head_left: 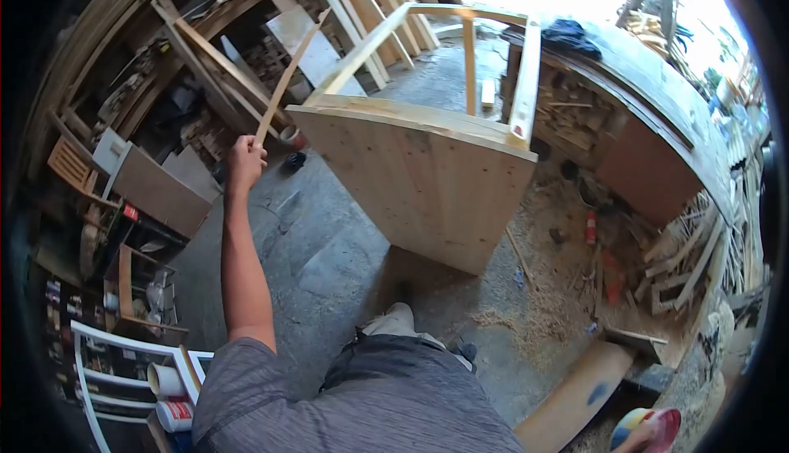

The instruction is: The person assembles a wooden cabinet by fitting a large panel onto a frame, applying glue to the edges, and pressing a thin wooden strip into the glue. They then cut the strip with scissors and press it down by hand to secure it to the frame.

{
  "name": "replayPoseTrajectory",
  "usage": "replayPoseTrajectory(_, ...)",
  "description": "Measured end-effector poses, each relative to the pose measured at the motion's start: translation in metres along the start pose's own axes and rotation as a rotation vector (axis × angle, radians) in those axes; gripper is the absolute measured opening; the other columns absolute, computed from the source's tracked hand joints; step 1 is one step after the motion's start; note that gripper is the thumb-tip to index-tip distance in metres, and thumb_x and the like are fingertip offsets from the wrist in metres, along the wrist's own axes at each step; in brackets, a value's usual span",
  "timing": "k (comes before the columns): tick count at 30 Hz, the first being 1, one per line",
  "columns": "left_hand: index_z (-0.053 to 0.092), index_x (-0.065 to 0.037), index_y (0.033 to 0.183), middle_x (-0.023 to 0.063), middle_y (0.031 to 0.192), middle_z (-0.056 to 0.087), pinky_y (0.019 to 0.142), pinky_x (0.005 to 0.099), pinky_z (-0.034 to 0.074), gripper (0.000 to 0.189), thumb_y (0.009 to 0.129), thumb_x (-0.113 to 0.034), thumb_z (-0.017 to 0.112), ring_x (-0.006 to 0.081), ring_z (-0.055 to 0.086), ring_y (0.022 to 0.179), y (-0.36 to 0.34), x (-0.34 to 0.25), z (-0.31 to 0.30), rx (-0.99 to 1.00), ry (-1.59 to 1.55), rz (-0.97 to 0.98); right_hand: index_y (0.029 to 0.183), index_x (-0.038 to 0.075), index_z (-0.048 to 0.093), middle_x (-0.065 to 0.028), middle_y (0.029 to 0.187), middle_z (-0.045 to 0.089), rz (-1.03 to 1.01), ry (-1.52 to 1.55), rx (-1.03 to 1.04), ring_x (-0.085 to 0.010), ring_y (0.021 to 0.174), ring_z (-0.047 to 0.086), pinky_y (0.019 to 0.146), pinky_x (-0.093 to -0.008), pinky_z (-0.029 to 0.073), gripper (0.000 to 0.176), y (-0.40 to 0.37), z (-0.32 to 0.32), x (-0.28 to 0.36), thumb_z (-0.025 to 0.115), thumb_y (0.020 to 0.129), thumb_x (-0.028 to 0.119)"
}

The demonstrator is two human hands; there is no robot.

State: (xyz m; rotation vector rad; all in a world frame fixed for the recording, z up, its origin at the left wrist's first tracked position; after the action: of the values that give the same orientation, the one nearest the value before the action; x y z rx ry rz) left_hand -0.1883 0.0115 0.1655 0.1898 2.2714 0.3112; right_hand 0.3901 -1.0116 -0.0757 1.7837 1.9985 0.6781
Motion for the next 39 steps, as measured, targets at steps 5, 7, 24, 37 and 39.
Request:
replayPoseTrajectory(5,0.065,-0.002,0.11,0.0036,0.085,0.069,0.065,0.028,0.053,0.018,0.102,-0.017,0.058,0.0101,0.062,0.069,0.004,0.018,-0.021,0.036,0.027,-0.013,0.121,0.011,0.071,-0.0133,0.102,0.068,-0.381,0.411,0.636,-0.0294,0.099,0.065,0.09,-0.0418,0.05,0.034,-0.088,-0.036,0.296,0.067,0.087,0.011)
replayPoseTrajectory(7,0.066,-0.002,0.11,0.0028,0.087,0.068,0.068,0.0279,0.053,0.017,0.102,-0.015,0.058,0.0101,0.062,0.071,0.01,0.015,-0.026,0.05,-0.003,0.038,0.118,0.012,0.073,-0.0127,0.095,0.069,-0.557,0.595,0.754,-0.0291,0.094,0.066,0.086,-0.0417,0.052,0.033,-0.122,-0.079,0.422,0.067,0.085,0.007)
replayPoseTrajectory(24,0.071,-0.001,0.1,0.0151,0.089,0.066,0.071,0.0395,0.054,0.011,0.095,-0.009,0.066,0.029,0.068,0.076,0.134,0.038,-0.026,0.26,-0.146,0.802,0.094,0.005,0.063,-0.009,0.097,0.06,-2.026,1.382,0.902,-0.0285,0.099,0.059,0.087,-0.0428,0.048,0.016,-0.278,-0.454,0.942,0.06,0.085,0.018)
replayPoseTrajectory(37,0.077,-0.002,0.104,0.0157,0.096,0.074,0.082,0.0386,0.055,0.017,0.091,-0.011,0.069,0.0326,0.072,0.09,0.191,-0.034,0.117,0.881,-0.225,1.037,0.095,0.005,0.066,-0.0101,0.101,0.062,-1.916,1.318,0.978,-0.0292,0.104,0.059,0.091,-0.0455,0.047,0.017,-0.216,-0.433,1.037,0.062,0.084,0.017)
replayPoseTrajectory(39,0.076,-0.003,0.11,0.0138,0.099,0.076,0.082,0.0328,0.055,0.02,0.093,-0.011,0.07,0.0205,0.072,0.089,0.192,-0.036,0.119,0.999,-0.239,0.968,0.093,0.005,0.067,-0.01,0.101,0.062,-1.912,1.328,0.986,-0.0294,0.104,0.06,0.092,-0.0463,0.047,0.016,-0.217,-0.432,1.055,0.062,0.084,0.017)
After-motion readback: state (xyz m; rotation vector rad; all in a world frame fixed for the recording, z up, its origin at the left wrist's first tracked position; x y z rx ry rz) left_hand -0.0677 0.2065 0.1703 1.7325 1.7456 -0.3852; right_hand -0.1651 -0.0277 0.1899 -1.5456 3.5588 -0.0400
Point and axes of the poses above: each hand's wrist, its own y-axis towards the middle knuckle, its own z-axis out of the palm, x = y × z, the point moved 4 cm from there along y, towards the middle knuckle
